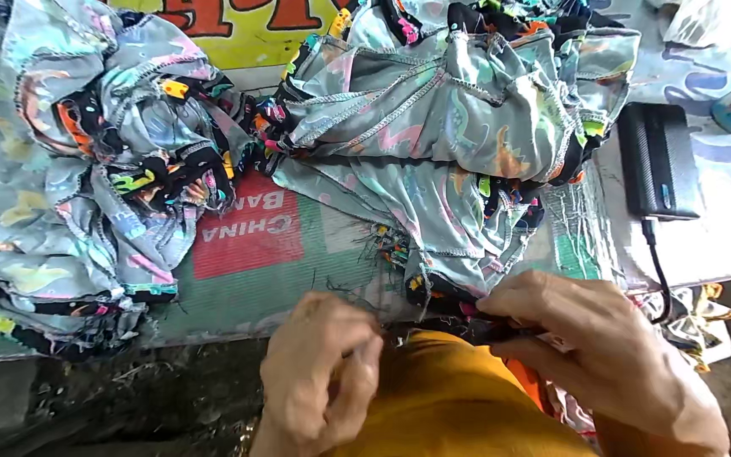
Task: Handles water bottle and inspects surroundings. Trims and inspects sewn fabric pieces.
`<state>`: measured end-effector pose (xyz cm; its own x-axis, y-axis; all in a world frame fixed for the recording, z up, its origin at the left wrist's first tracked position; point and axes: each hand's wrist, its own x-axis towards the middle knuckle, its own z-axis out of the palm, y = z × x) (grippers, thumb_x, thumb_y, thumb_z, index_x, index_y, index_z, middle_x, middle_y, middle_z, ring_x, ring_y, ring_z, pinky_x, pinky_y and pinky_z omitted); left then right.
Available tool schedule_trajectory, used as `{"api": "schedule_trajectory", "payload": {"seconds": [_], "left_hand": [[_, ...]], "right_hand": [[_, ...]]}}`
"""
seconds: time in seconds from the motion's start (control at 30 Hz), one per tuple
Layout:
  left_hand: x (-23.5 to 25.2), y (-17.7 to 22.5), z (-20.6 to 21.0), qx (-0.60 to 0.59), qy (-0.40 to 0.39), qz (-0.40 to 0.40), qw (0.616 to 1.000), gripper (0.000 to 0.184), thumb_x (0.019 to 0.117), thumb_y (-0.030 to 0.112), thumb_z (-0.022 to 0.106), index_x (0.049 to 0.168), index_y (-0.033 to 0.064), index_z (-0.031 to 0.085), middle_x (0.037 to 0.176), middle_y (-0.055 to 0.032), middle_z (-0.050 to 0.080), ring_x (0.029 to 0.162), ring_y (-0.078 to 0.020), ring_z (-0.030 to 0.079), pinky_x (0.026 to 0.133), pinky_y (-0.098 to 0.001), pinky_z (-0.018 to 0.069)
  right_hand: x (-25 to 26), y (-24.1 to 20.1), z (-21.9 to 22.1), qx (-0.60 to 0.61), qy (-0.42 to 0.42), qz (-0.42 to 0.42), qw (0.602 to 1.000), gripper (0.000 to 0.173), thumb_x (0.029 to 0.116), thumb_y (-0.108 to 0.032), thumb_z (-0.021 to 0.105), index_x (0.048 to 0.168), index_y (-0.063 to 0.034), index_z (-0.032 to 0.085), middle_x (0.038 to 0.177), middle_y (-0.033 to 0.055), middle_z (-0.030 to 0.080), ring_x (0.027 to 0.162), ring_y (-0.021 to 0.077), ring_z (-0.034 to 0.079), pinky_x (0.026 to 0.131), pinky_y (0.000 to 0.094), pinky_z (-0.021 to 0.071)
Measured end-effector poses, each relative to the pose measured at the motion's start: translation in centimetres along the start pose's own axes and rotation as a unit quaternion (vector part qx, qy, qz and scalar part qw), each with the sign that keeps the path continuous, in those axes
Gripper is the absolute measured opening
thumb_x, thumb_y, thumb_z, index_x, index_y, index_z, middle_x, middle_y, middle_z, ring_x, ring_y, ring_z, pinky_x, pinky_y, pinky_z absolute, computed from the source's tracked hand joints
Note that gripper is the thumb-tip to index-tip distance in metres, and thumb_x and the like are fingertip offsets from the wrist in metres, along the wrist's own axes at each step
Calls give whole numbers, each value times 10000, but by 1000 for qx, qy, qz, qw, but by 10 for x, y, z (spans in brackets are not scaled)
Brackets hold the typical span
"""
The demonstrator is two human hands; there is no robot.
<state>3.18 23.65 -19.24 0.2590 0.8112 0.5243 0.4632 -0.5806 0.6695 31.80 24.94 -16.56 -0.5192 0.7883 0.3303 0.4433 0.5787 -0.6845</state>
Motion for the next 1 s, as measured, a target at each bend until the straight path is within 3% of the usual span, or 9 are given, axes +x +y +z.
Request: {"api": "schedule_trajectory", "payload": {"seconds": [0.03, 0.1, 0.2, 0.3, 0.43, 0.6, 0.77, 1.0], "left_hand": [[6, 1, -1, -9, -14, -33, 999, 276, 1091, 336, 439, 978, 151, 610, 872, 45, 669, 848, -24, 643, 771, -205, 529], [22, 5, 9, 46, -42, -58, 996, 340, 1087, 333, 432, 931, 110, 636, 789, 16, 639, 753, -47, 604, 712, -238, 483], [36, 6, 32, 196, -90, -29, 976, 453, 1067, 462, 443, 877, 103, 645, 707, -23, 600, 632, -160, 569, 619, -356, 424], [36, 2, 34, 200, -120, -36, 972, 361, 1055, 400, 496, 913, 113, 661, 745, -15, 632, 685, -158, 596, 670, -366, 425], [25, -4, 14, 135, -130, -72, 980, 324, 1042, 397, 559, 889, 126, 651, 744, 17, 625, 698, -93, 576, 714, -315, 418], [19, -8, 1, 97, -128, -80, 984, 324, 1093, 345, 472, 925, 125, 641, 762, 29, 603, 715, -63, 539, 713, -281, 392], [16, -8, 4, 77, -94, -105, 987, 318, 1109, 329, 419, 958, 134, 621, 757, 55, 586, 716, -19, 532, 714, -231, 406], [13, -2, 16, 17, -18, -120, 992, 305, 1092, 324, 484, 933, 107, 627, 740, 48, 601, 683, 6, 543, 667, -191, 422]], "right_hand": [[3, 2, -1, 100, 9, -2, 995, 260, 1033, -274, 627, 1173, -61, 678, 1008, 35, 705, 878, 34, 651, 745, 167, 544], [16, 4, 7, 266, 40, -1, 963, 296, 1030, -292, 641, 1195, -48, 675, 1002, 13, 697, 873, 13, 643, 751, 162, 553], [38, 5, 23, 346, 62, 31, 936, 245, 1010, -275, 658, 1157, -79, 666, 943, -24, 693, 792, 5, 640, 683, 165, 558], [45, 14, 34, 305, 32, 80, 948, 235, 990, -232, 675, 1153, -63, 663, 948, -21, 704, 792, 15, 666, 685, 173, 583], [41, 17, 40, 238, 4, 81, 968, 243, 991, -248, 684, 1160, -74, 677, 976, -32, 703, 851, 3, 665, 748, 173, 582], [41, 18, 41, 201, -4, 79, 976, 250, 986, -271, 692, 1158, -90, 695, 974, -39, 703, 835, -10, 648, 728, 160, 560], [41, 15, 47, 104, 7, 59, 993, 241, 982, -297, 696, 1134, -110, 710, 944, -52, 690, 774, -31, 611, 665, 141, 520], [38, 10, 57, -2, 42, 19, 999, 224, 998, -280, 665, 1108, -100, 738, 902, -5, 703, 746, 40, 637, 625, 210, 516]]}}
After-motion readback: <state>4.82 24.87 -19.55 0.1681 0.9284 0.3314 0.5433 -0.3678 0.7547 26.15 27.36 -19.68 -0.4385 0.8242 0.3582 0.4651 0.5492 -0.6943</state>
